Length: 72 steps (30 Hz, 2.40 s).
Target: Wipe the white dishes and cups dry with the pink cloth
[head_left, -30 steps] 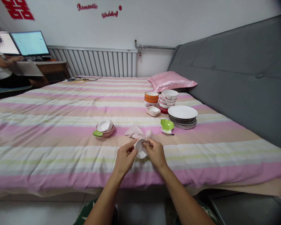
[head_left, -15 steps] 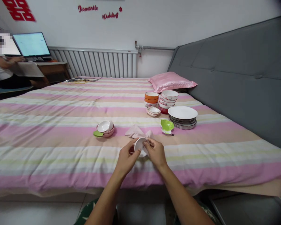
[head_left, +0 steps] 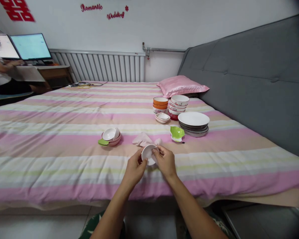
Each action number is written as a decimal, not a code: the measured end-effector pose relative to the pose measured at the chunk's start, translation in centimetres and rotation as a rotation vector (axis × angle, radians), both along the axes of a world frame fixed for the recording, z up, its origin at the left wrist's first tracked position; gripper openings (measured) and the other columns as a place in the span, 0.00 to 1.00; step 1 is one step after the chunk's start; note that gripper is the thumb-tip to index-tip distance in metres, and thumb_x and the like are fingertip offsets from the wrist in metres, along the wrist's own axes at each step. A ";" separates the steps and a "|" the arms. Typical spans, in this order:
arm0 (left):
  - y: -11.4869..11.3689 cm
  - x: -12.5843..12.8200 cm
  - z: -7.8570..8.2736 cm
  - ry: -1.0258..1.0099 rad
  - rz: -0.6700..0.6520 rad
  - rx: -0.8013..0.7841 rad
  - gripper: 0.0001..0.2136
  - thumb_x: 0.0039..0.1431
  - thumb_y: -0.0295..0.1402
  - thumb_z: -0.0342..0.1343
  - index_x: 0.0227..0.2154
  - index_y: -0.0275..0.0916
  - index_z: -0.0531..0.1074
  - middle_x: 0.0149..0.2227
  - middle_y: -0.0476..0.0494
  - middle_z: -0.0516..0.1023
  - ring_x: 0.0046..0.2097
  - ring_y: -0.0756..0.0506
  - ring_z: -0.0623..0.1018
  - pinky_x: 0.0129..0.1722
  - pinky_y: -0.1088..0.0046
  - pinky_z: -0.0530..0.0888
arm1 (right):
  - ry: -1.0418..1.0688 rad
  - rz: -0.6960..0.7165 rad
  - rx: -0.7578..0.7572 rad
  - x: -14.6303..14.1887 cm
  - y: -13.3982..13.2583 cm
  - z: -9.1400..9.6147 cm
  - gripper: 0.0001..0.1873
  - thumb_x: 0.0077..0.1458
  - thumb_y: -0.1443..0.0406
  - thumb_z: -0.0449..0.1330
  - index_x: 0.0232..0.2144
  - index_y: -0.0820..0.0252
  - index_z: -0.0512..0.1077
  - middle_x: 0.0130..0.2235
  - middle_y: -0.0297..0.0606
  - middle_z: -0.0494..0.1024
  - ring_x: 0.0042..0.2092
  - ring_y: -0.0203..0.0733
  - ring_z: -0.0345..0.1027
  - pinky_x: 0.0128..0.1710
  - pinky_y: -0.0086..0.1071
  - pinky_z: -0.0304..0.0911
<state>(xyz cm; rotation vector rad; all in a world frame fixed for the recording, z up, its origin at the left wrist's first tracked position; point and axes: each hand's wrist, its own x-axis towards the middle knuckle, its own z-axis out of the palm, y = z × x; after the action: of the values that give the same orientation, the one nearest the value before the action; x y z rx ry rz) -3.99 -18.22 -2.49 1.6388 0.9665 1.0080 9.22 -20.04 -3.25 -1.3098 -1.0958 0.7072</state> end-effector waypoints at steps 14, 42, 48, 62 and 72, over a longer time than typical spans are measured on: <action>-0.7 0.6 1.0 -0.376 0.171 -0.417 0.20 0.42 0.30 0.59 0.41 0.33 0.69 0.32 0.43 0.75 0.32 0.46 0.74 0.33 0.70 0.73 | 0.203 0.118 0.045 -0.3 -0.3 0.7 0.21 0.49 0.56 0.61 0.41 0.65 0.75 0.42 0.43 0.79 0.44 0.49 0.73 0.44 0.37 0.69; -1.1 0.5 2.4 -0.566 0.072 -0.641 0.17 0.50 0.37 0.60 0.42 0.36 0.71 0.42 0.41 0.76 0.37 0.48 0.77 0.40 0.73 0.71 | -0.250 -0.131 0.098 -1.2 -0.3 -0.3 0.20 0.50 0.63 0.57 0.47 0.62 0.72 0.45 0.44 0.78 0.43 0.45 0.74 0.43 0.34 0.70; -1.0 0.7 2.8 -0.678 0.157 -0.746 0.09 0.57 0.35 0.53 0.35 0.35 0.71 0.27 0.47 0.76 0.25 0.52 0.75 0.29 0.78 0.71 | -0.438 -0.031 0.209 -2.3 -1.5 0.4 0.19 0.52 0.65 0.57 0.48 0.55 0.71 0.47 0.37 0.76 0.48 0.41 0.71 0.48 0.32 0.66; -0.6 0.7 2.6 -0.905 0.266 -0.932 0.16 0.62 0.38 0.45 0.29 0.29 0.71 0.23 0.43 0.76 0.24 0.52 0.75 0.22 0.81 0.72 | -0.503 0.054 0.386 -3.6 -2.0 0.2 0.15 0.56 0.64 0.56 0.46 0.52 0.73 0.44 0.35 0.78 0.47 0.41 0.70 0.50 0.36 0.64; -0.8 0.9 2.9 -0.853 0.250 -0.884 0.15 0.60 0.39 0.47 0.36 0.31 0.72 0.31 0.42 0.78 0.27 0.49 0.77 0.27 0.76 0.74 | -0.497 -0.014 0.344 -2.8 -1.8 0.8 0.13 0.57 0.63 0.55 0.44 0.53 0.74 0.44 0.34 0.78 0.49 0.41 0.67 0.53 0.38 0.61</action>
<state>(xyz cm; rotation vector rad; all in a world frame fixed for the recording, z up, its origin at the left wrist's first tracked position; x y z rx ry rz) -3.12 -19.07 0.40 0.2942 0.8228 1.0700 6.45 -21.87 -2.41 -1.2171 -1.5268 0.1628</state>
